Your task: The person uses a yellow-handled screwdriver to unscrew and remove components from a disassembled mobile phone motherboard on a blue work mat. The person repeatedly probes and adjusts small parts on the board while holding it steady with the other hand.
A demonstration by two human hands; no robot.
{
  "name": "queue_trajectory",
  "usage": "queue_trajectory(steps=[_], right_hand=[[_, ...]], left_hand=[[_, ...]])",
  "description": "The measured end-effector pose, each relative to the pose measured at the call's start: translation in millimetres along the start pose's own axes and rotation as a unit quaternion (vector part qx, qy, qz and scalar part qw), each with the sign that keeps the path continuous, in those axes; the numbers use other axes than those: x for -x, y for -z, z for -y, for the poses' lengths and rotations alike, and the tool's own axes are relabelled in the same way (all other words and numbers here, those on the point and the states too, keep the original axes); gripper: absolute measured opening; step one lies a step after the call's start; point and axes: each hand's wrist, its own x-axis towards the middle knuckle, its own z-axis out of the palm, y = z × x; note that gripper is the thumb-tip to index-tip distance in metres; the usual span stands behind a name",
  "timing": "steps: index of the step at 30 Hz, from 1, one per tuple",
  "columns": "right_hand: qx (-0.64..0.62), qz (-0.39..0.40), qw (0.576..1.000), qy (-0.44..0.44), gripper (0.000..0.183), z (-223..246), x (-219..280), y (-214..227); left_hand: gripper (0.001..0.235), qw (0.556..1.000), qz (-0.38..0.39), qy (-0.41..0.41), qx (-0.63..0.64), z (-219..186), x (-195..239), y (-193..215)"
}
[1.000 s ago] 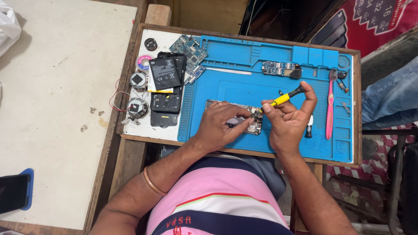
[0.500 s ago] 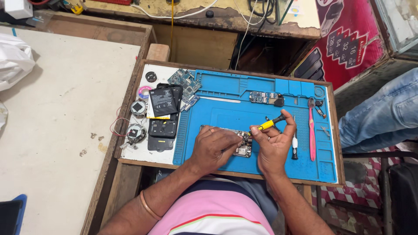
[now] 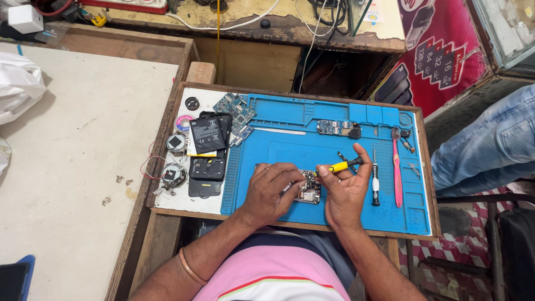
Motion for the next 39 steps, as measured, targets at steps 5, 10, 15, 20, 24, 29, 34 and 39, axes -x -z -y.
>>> queue_trajectory(steps=[5,10,15,20,24,29,34,39], right_hand=[[0.002,-0.007,1.000,0.010,0.082,1.1,-1.7,-0.6],[0.013,-0.021,0.999,0.034,0.084,7.9,-10.8,8.6],[0.031,-0.024,0.998,0.057,0.090,13.3,-23.8,18.7],[0.039,-0.020,0.997,0.064,0.092,9.2,-24.2,27.5],[0.065,0.005,0.994,0.092,0.093,5.7,-17.2,29.2],[0.132,0.037,0.982,0.127,0.088,6.4,-8.5,32.1],[0.197,0.059,0.969,0.135,0.086,5.9,-2.4,32.6],[0.204,0.084,0.965,0.142,0.086,2.8,-0.9,31.3]], left_hand=[[0.010,0.996,-0.026,0.046,0.072,2.1,1.1,-1.1],[0.009,0.970,-0.019,0.167,0.177,18.2,2.4,-1.9],[0.013,0.951,0.008,0.218,0.218,29.1,7.2,-10.7],[0.017,0.927,0.024,0.225,0.299,41.8,13.2,-16.8],[0.019,0.925,0.046,0.184,0.329,44.3,15.6,-14.6],[0.018,0.925,0.057,0.189,0.326,42.0,15.5,-13.8],[0.021,0.928,0.064,0.185,0.318,41.0,15.6,-15.5],[0.024,0.928,0.071,0.182,0.317,41.8,16.9,-15.5]])
